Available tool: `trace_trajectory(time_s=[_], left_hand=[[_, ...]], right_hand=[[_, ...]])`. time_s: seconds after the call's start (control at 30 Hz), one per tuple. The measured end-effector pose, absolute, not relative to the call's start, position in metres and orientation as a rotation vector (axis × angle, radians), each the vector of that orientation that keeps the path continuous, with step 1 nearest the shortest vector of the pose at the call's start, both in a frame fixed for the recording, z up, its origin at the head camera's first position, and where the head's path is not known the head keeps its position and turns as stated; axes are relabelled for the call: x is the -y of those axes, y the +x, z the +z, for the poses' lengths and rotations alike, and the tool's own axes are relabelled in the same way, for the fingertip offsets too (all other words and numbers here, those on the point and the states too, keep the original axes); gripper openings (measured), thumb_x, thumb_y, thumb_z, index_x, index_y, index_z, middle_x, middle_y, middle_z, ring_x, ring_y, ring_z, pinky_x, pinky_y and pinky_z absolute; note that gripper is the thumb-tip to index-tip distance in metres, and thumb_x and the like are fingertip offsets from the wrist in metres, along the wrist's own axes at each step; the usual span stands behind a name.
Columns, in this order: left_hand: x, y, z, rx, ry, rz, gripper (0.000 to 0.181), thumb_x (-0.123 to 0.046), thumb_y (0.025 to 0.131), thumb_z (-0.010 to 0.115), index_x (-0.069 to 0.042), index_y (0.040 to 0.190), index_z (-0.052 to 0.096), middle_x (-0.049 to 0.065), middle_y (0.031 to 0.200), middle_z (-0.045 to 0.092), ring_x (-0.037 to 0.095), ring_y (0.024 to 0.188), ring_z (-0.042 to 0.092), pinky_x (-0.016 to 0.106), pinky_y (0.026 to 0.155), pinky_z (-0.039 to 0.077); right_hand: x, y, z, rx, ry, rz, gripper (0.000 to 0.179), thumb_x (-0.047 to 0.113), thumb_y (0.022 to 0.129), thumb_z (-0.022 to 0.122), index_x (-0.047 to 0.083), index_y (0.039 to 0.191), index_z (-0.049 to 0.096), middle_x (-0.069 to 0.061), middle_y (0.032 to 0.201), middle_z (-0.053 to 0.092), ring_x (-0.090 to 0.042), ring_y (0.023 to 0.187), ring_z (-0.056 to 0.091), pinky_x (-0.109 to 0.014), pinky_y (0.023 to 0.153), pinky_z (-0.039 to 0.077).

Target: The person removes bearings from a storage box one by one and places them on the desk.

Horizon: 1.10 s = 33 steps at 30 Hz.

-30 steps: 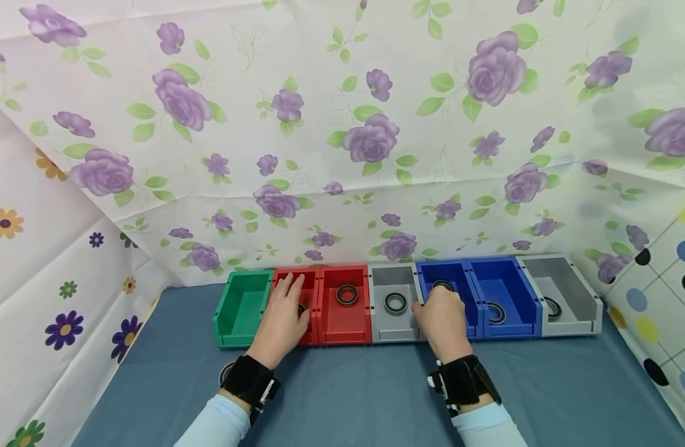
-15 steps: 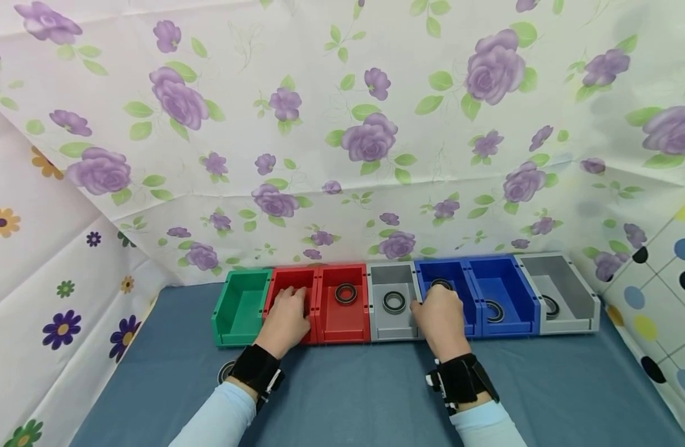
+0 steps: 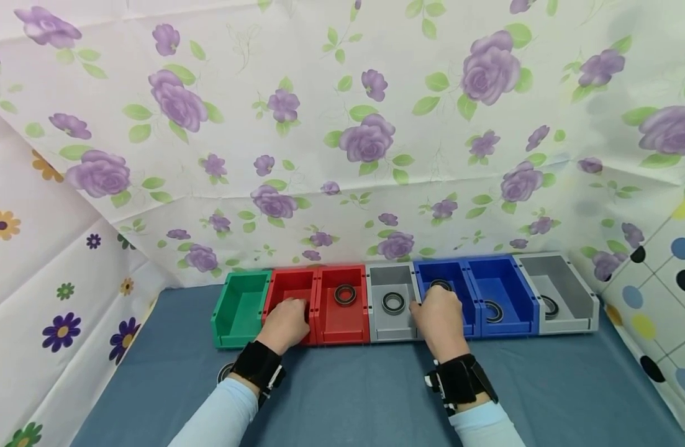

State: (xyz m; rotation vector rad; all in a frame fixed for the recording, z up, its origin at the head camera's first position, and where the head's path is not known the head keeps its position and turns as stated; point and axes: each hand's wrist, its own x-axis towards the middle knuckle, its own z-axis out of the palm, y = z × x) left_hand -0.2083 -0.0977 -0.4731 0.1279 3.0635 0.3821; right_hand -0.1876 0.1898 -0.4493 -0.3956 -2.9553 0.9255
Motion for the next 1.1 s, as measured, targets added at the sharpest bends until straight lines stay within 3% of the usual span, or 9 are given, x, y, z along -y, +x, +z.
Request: trace_trajectory(time_s=[0.17, 0.37, 0.63, 0.83, 1.0, 1.1], left_hand=[[0.101, -0.208, -0.470, -3.064, 0.135, 0.420, 0.011, -0.012, 0.078, 0.072, -0.009, 0.078, 0.061, 0.006, 0.067, 0.057, 0.021, 0.059, 0.050, 0.032, 0.052, 0.047], [0.101, -0.209, -0.467, -3.073, 0.142, 0.331, 0.011, -0.013, 0.077, 0.073, -0.007, 0.082, 0.065, 0.008, 0.070, 0.059, 0.024, 0.065, 0.050, 0.037, 0.056, 0.048], [0.105, -0.208, -0.471, -3.100, 0.299, 0.219, 0.013, -0.012, 0.078, 0.071, -0.005, 0.084, 0.062, 0.011, 0.076, 0.061, 0.030, 0.076, 0.055, 0.043, 0.073, 0.047], [0.107, -0.204, -0.472, -3.155, 0.364, 0.172, 0.017, -0.012, 0.082, 0.067, -0.003, 0.096, 0.062, 0.015, 0.082, 0.059, 0.030, 0.080, 0.054, 0.041, 0.071, 0.048], [0.111, -0.201, -0.473, -3.219, 0.368, 0.247, 0.014, -0.017, 0.087, 0.065, -0.007, 0.095, 0.060, 0.013, 0.083, 0.057, 0.027, 0.080, 0.052, 0.035, 0.067, 0.052], [0.112, -0.198, -0.471, -3.240, 0.386, 0.281, 0.023, -0.019, 0.086, 0.066, -0.008, 0.105, 0.060, 0.013, 0.090, 0.058, 0.025, 0.085, 0.052, 0.034, 0.069, 0.053]], right_hand=[[-0.188, -0.187, -0.450, 2.953, -0.392, 0.927, 0.028, 0.027, 0.083, 0.067, 0.005, 0.067, 0.063, -0.004, 0.055, 0.054, -0.016, 0.046, 0.049, -0.025, 0.039, 0.035], [-0.187, -0.188, -0.451, 2.945, -0.385, 0.918, 0.028, 0.026, 0.083, 0.067, 0.006, 0.064, 0.061, -0.003, 0.054, 0.053, -0.016, 0.045, 0.047, -0.025, 0.038, 0.033], [-0.187, -0.188, -0.451, 2.946, -0.394, 0.923, 0.029, 0.027, 0.083, 0.067, 0.006, 0.063, 0.060, -0.003, 0.053, 0.051, -0.016, 0.045, 0.047, -0.025, 0.038, 0.033], [-0.188, -0.188, -0.452, 2.938, -0.395, 0.927, 0.028, 0.026, 0.083, 0.067, 0.006, 0.065, 0.061, -0.003, 0.054, 0.052, -0.016, 0.045, 0.048, -0.024, 0.038, 0.034], [-0.189, -0.188, -0.452, 2.947, -0.413, 0.932, 0.027, 0.027, 0.083, 0.067, 0.005, 0.068, 0.063, -0.005, 0.056, 0.054, -0.017, 0.047, 0.049, -0.025, 0.038, 0.035], [-0.190, -0.188, -0.452, 2.949, -0.417, 0.937, 0.025, 0.027, 0.084, 0.066, 0.005, 0.071, 0.064, -0.006, 0.059, 0.056, -0.017, 0.048, 0.050, -0.025, 0.039, 0.036]])
